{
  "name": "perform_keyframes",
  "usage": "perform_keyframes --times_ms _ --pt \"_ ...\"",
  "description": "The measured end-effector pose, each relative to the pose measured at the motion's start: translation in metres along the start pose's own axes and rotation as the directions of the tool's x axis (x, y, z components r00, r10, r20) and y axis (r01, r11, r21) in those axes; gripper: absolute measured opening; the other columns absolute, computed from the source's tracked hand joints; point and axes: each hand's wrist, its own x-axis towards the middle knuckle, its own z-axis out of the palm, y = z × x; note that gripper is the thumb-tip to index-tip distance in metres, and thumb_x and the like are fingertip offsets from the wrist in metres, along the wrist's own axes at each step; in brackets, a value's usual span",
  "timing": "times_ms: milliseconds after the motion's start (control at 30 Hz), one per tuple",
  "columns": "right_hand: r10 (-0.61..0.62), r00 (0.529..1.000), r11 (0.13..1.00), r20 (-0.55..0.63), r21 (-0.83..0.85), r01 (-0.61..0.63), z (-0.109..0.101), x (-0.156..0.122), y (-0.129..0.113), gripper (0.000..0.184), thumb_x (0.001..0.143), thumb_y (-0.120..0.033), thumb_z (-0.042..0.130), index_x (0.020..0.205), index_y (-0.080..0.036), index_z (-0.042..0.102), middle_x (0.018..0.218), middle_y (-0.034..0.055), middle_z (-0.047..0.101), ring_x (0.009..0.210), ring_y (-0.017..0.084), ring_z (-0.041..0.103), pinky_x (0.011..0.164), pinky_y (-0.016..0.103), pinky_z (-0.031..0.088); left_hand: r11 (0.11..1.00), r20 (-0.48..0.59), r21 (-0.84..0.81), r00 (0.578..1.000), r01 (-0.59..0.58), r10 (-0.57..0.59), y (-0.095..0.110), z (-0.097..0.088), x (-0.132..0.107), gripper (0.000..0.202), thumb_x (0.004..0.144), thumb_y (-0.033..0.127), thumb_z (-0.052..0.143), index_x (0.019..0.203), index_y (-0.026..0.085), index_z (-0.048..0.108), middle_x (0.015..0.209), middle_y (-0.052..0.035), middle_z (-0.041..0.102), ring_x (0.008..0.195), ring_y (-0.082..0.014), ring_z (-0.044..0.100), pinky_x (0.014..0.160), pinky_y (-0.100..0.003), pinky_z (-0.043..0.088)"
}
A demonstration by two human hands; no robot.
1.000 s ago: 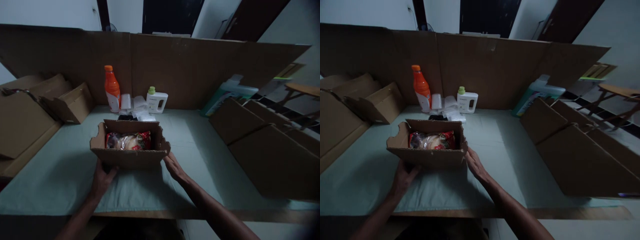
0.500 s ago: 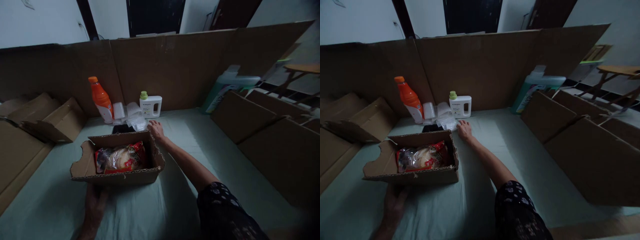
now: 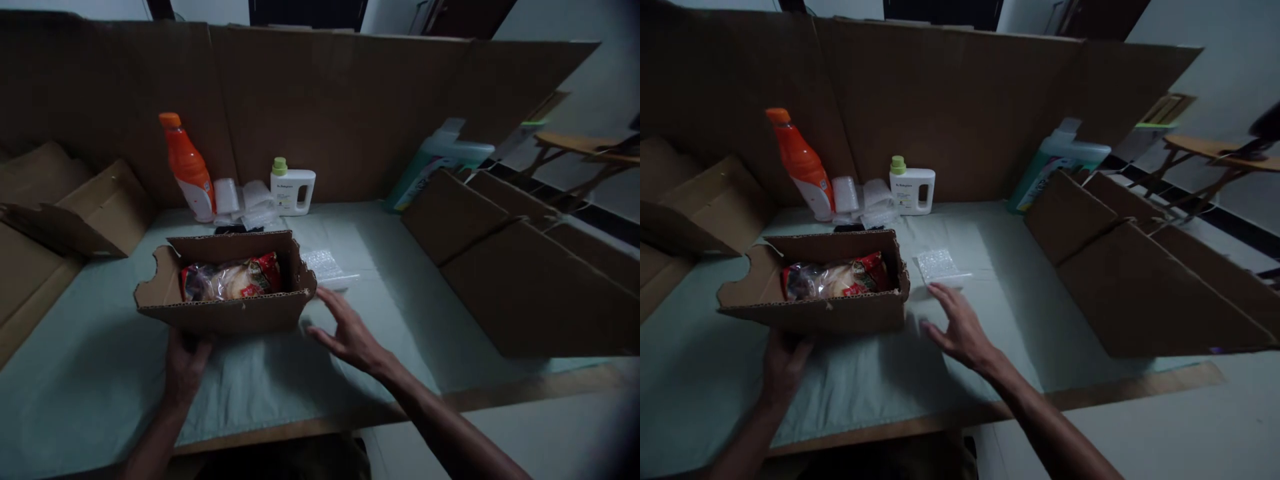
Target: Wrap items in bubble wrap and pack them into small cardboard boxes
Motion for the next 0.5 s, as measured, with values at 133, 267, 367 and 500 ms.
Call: perform_keyframes --times_ms 133,267,367,500 --pt "0.021 0.999 0.971 0.036 0.239 -0.029 0.042 0.024 -0.027 0.060 0.093 -0.041 0.062 0.147 -0.022 0.044 0.141 0.0152 0.058 0.127 0.029 0.057 0.104 0.047 0.051 0.999 0.024 0.041 1.000 -0.009 0.008 0.008 0.004 0.001 0.065 0.076 0.047 0.073 0.130 0.017 0.053 0.114 -0.0092 0.065 0.109 -0.0277 0.063 0.105 -0.043 0.046" --pt "0.133 0.991 0.935 -0.005 0.333 -0.124 0.053 0.054 -0.023 0.050 0.091 -0.036 0.060 0.137 -0.018 0.051 0.130 0.0146 0.065 0.113 0.028 0.063 0.094 0.045 0.055 0.997 0.070 0.056 0.996 -0.057 0.053 0.022 0.023 0.020 0.063 0.079 0.042 0.071 0.133 0.017 0.051 0.125 -0.0120 0.063 0.121 -0.0293 0.060 0.111 -0.045 0.042" --pt "0.125 0.992 0.944 0.004 0.306 -0.120 0.044 0.064 -0.013 0.052 0.090 -0.034 0.059 0.138 -0.016 0.051 0.133 0.0160 0.063 0.115 0.028 0.063 0.091 0.044 0.056 0.996 0.065 0.047 0.995 -0.073 0.070 0.026 0.038 0.040 0.062 0.079 0.039 0.069 0.134 0.016 0.050 0.126 -0.0129 0.063 0.124 -0.0288 0.059 0.113 -0.045 0.042" --pt "0.026 0.997 1.000 -0.072 -0.014 -0.027 0.012 0.061 0.005 0.061 0.088 -0.031 0.063 0.146 -0.022 0.048 0.155 0.0157 0.046 0.137 0.032 0.048 0.104 0.051 0.047 0.993 0.115 0.017 0.987 -0.114 0.112 0.017 0.035 0.041 0.063 0.083 0.037 0.066 0.140 0.016 0.047 0.138 -0.0152 0.059 0.134 -0.0285 0.053 0.118 -0.045 0.037"
